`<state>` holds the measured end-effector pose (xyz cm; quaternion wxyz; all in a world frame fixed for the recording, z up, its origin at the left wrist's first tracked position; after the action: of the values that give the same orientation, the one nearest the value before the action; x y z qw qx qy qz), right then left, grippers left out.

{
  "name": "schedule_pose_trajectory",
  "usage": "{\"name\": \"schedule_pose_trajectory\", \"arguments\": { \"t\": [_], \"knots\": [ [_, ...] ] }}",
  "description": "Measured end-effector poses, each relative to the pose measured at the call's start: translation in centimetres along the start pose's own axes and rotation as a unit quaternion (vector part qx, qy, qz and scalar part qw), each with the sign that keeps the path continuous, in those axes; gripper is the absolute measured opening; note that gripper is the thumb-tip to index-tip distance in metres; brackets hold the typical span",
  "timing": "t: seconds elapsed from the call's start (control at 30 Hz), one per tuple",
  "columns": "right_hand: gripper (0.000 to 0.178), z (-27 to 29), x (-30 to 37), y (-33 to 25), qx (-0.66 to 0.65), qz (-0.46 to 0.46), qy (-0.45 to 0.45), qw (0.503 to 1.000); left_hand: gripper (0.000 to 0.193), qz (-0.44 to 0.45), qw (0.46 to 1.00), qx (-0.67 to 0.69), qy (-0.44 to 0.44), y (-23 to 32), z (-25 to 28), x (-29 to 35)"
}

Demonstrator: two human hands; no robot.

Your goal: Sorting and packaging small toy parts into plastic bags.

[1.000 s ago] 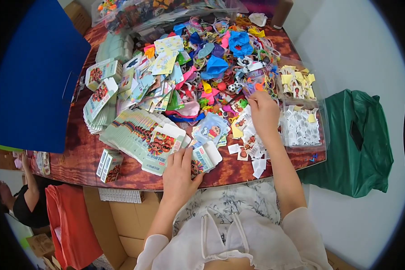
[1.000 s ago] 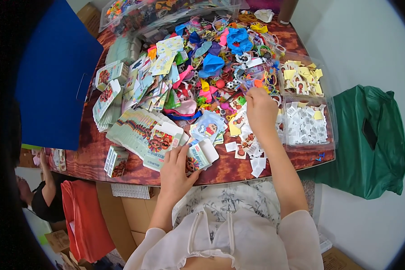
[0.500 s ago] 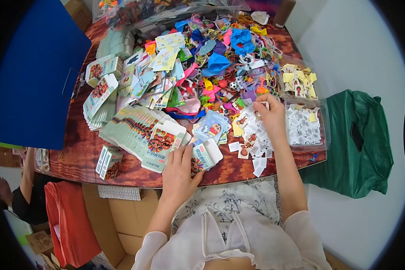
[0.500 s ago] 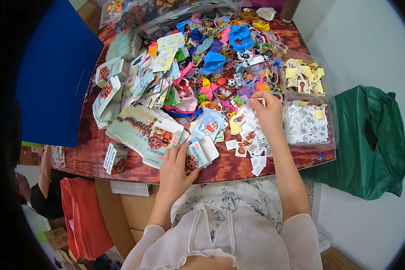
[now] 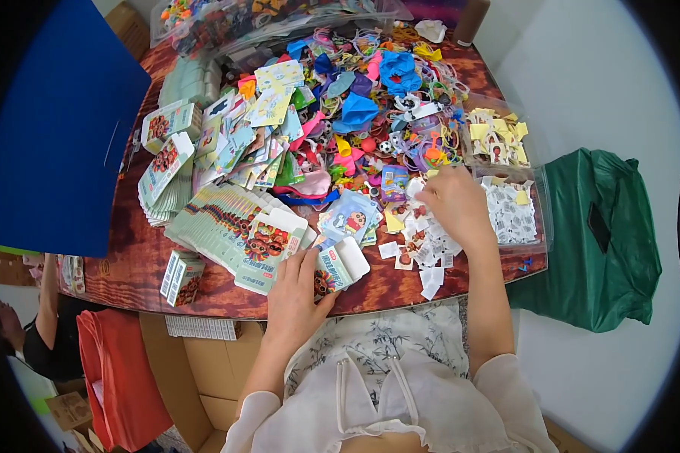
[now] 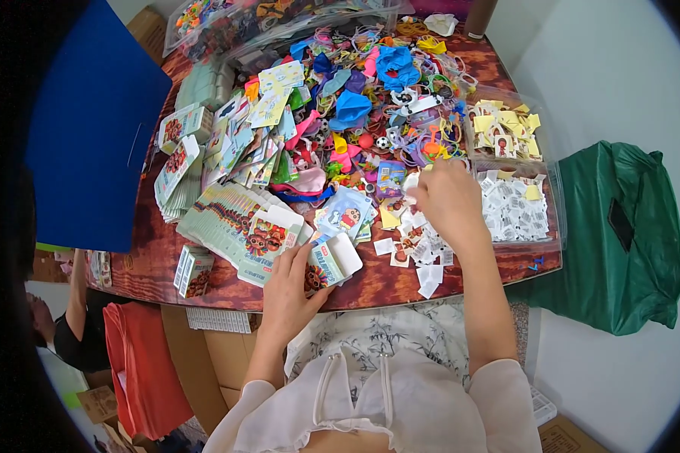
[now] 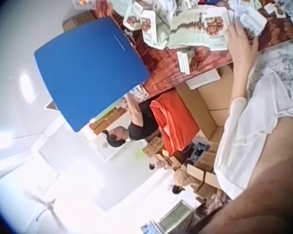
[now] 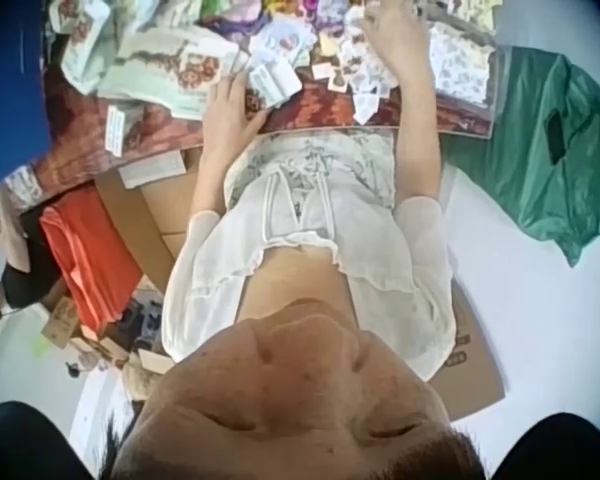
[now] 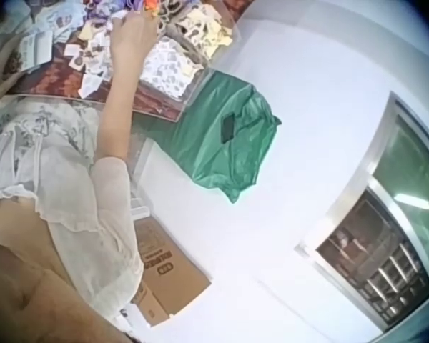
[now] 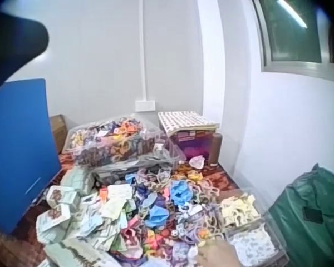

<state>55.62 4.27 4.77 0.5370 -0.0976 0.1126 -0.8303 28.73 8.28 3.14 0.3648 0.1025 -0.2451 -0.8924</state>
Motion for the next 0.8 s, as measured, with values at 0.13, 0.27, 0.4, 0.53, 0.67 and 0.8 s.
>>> {"name": "schedule_pose_trajectory", "arguments": {
  "t": [0.13, 0.27, 0.4, 0.53, 0.67, 0.8],
  "knots": [
    [0.031, -0.2, -2.0, -1.2, -0.035, 0.046, 0.156, 0.986, 0.08, -0.01, 1.0, 0.008, 0.006, 0.6, 0.1, -0.3],
    [0.034, -2.6, -3.3, -1.9, -0.112, 0.064, 0.056, 0.99, 0.078, -0.005, 1.0, 0.021, 0.006, 0.4, 0.1, -0.5],
    [0.034, -3.2, -3.3, -0.6, -0.244, 0.055, 0.032, 0.968, 0.077, 0.001, 1.0, 0.029, -0.004, -0.1, 0.2, -0.3],
    [0.024, -3.7, -3.2, 1.0, -0.494, 0.018, -0.036, 0.869, 0.076, -0.002, 0.999, 0.039, 0.006, -0.1, 0.5, -0.5],
    [0.028, -4.9, -2.2, -0.2, -0.611, -0.049, -0.142, 0.777, 0.075, -0.015, 0.999, 0.03, 0.02, 0.4, 0.5, -1.3],
    [0.031, -5.1, -2.0, -0.8, -0.688, -0.068, -0.125, 0.712, 0.072, -0.02, 0.998, 0.041, 0.047, 0.9, 0.9, -1.9]
  ]
}}
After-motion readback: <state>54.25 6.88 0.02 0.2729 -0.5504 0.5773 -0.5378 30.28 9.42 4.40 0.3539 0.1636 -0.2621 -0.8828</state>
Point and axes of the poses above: each hand's wrist, its own x-axis away from the middle knuckle, its own z-axis out of the back of the hand, y = z × x, the point moved 9 cm from there along -x, towards the middle knuckle
